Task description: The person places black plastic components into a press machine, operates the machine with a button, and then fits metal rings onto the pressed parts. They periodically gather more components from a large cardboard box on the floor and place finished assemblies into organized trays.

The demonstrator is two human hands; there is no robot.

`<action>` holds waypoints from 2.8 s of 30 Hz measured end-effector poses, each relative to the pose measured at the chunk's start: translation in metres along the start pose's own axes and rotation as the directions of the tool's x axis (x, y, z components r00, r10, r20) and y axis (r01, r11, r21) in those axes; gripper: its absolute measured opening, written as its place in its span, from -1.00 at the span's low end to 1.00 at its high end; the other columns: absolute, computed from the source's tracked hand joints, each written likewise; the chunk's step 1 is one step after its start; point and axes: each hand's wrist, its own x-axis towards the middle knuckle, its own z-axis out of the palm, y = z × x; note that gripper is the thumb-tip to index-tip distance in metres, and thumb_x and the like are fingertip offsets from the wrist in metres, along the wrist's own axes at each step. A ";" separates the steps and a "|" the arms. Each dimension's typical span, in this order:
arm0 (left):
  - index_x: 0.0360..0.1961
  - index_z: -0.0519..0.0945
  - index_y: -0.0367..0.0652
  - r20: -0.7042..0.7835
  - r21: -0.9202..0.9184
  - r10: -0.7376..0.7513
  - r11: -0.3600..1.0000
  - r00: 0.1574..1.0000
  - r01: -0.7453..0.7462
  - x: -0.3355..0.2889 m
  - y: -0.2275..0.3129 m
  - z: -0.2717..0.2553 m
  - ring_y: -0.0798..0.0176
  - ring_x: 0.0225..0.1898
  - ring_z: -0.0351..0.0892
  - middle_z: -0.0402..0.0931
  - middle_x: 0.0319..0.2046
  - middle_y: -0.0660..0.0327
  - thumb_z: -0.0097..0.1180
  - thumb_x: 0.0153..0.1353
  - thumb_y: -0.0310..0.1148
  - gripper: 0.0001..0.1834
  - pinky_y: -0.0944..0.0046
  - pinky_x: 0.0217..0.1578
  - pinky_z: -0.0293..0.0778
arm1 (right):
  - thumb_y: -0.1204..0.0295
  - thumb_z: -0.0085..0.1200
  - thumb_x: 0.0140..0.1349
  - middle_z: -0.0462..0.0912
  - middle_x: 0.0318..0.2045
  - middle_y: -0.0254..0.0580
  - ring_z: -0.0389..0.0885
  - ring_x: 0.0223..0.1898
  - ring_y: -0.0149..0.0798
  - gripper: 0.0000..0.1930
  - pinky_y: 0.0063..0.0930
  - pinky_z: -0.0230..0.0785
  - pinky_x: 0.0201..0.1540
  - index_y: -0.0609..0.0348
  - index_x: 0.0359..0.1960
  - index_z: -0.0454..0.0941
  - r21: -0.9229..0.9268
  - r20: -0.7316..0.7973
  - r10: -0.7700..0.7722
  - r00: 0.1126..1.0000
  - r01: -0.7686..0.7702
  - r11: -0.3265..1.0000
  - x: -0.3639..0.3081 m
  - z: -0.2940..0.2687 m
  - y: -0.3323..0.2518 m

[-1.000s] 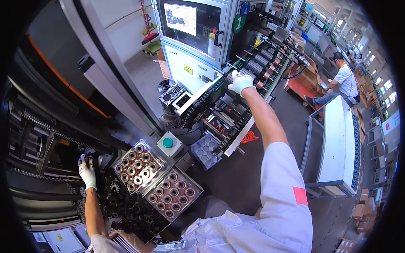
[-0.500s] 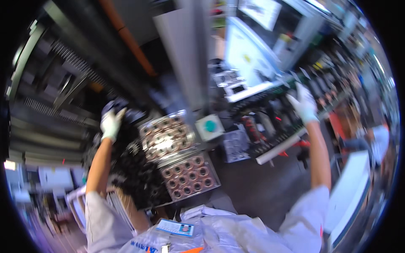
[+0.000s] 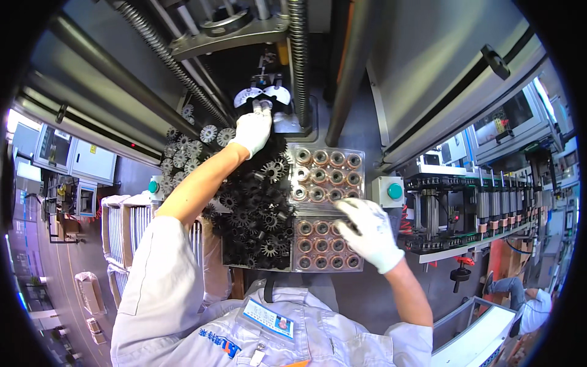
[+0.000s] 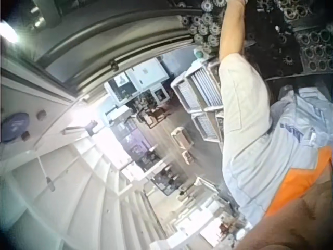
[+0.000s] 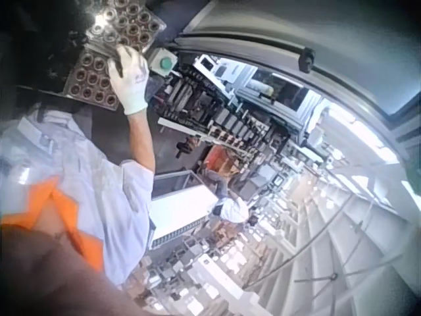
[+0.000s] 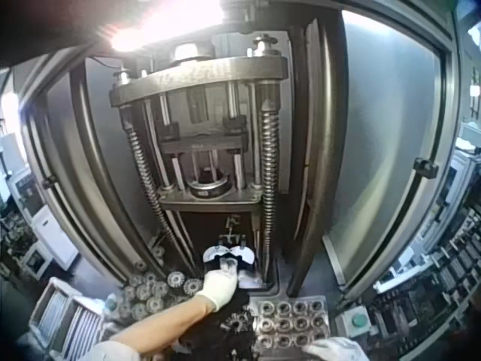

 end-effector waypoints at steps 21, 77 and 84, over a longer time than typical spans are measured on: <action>0.21 0.53 -0.25 -0.142 -0.409 -0.338 0.876 0.930 0.255 -0.298 -0.177 -0.078 -0.15 0.26 0.42 0.46 0.23 -0.08 0.12 0.28 -0.42 -0.54 -0.01 0.30 0.33 | 0.34 0.09 0.18 0.73 -0.32 0.04 0.74 -0.35 0.05 -0.79 -0.15 0.61 -0.29 0.09 -0.24 0.70 -0.235 0.530 -0.450 0.719 0.634 0.737 0.153 0.270 -0.176; -0.19 0.46 -0.28 -0.430 -0.659 -0.165 0.729 0.887 -0.184 0.001 -0.069 -0.163 -0.03 -0.07 0.56 0.49 0.05 0.01 0.44 -0.01 -0.52 -0.59 0.18 -0.05 0.51 | 0.37 0.24 0.21 0.49 0.08 -0.08 0.60 0.02 -0.02 -0.63 -0.16 0.52 0.01 -0.08 0.08 0.59 0.065 0.184 -0.319 0.930 0.312 0.948 0.132 0.108 -0.035; -0.16 0.49 -0.25 -0.261 -0.580 0.093 0.781 0.961 -0.233 0.050 -0.084 -0.180 0.05 -0.09 0.57 0.54 -0.13 0.05 0.42 0.03 -0.48 -0.61 0.18 -0.05 0.49 | 0.40 0.27 0.11 0.48 -0.30 -0.21 0.60 -0.22 -0.12 -0.82 -0.21 0.45 -0.19 -0.08 -0.23 0.62 -0.056 0.085 -0.429 0.899 0.434 0.899 0.121 0.097 -0.031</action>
